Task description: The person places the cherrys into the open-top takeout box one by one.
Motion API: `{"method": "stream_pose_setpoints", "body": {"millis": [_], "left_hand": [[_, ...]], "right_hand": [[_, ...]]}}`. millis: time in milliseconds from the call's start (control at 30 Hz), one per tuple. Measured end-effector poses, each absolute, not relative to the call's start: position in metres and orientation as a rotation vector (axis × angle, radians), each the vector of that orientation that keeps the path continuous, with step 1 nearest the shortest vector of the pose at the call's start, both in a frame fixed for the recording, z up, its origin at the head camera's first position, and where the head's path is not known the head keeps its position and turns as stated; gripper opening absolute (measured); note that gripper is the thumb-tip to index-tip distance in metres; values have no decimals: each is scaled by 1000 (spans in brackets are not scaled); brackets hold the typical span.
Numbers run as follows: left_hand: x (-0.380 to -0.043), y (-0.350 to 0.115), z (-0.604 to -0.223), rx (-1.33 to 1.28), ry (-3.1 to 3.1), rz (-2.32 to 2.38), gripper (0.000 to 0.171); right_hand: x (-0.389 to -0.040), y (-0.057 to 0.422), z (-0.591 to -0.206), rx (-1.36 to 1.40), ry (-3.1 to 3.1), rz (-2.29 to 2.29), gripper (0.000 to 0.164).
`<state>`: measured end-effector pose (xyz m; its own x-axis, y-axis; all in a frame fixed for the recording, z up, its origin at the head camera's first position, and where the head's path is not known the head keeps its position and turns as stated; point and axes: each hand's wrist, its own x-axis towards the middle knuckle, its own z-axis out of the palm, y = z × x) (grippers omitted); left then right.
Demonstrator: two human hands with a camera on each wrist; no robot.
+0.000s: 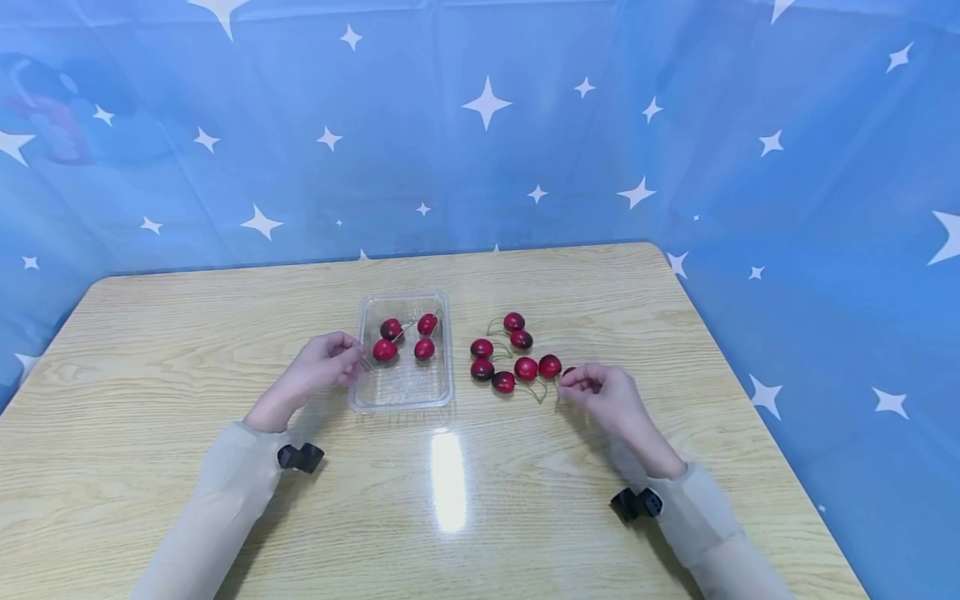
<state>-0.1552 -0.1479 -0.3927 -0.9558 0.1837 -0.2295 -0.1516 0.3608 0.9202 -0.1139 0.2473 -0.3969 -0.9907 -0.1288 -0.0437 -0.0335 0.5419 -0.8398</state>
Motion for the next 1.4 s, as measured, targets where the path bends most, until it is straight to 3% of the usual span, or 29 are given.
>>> {"method": "stream_pose_setpoints", "body": {"millis": [767,1400], "left_hand": [[-156,-148,-394,23,2326,1633,21],[-157,-148,-393,21,2344,1620,18]], "right_hand": [[-109,247,-400,-414,2890,-1033,10],[-112,244,-399,-501,2923,-1040,5]]}}
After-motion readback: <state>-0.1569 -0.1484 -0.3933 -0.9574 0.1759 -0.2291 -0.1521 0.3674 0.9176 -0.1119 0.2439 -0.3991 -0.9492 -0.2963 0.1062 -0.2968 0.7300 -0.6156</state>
